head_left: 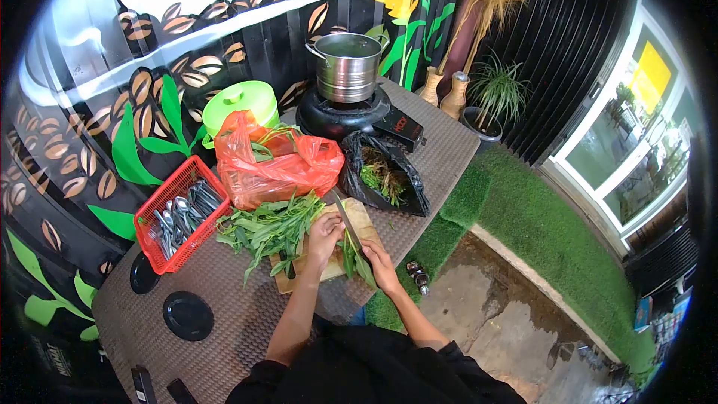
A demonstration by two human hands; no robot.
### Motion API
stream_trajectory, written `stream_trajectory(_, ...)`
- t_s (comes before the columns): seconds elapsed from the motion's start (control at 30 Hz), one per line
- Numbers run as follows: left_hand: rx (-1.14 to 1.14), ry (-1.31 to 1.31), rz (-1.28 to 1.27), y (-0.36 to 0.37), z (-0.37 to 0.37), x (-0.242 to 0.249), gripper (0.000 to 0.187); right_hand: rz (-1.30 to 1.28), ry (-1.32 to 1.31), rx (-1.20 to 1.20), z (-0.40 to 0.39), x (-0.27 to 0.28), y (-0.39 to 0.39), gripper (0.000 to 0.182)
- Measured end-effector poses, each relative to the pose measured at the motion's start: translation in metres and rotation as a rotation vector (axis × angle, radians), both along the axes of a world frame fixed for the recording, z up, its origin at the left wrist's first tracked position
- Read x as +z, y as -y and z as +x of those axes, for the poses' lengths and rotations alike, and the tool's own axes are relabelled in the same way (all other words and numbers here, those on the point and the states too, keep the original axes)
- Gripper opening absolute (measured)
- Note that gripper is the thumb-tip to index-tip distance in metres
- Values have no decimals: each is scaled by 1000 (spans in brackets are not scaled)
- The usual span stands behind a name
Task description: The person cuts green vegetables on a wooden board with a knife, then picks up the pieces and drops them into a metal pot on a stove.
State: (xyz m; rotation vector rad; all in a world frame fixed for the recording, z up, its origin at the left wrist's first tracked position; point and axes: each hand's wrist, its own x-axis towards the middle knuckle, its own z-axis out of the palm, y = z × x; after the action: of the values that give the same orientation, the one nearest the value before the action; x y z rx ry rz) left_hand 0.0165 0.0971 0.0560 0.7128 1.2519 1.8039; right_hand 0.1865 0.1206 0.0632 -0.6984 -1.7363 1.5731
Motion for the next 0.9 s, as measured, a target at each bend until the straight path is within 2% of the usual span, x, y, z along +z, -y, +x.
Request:
stream_trajectory(0.07, -9, -3, -21, 1, 1, 3, 23, -35, -13, 13, 0, -1, 0, 30)
stream_trajectory(0.13, -12, 8, -40, 2, -1, 5, 23, -202, -44, 42, -1, -9, -4, 31)
stream_trajectory(0.33, -50, 18, -30, 5, -1, 16, 22, -295, -68, 34, 1, -15, -8, 33)
stream_trajectory(0.5, -56, -123, 41, -1, -2, 1, 22, -213, -37, 24, 0, -25, -11, 35)
stream_trajectory(0.77, -156, 156, 19, 9, -1, 14, 17, -199, -19, 27, 3, -15, -9, 37)
stream_trajectory(0.9, -171, 230, -9, 13, 3, 25, 17, -37, 0, -37, 2, -10, -9, 37)
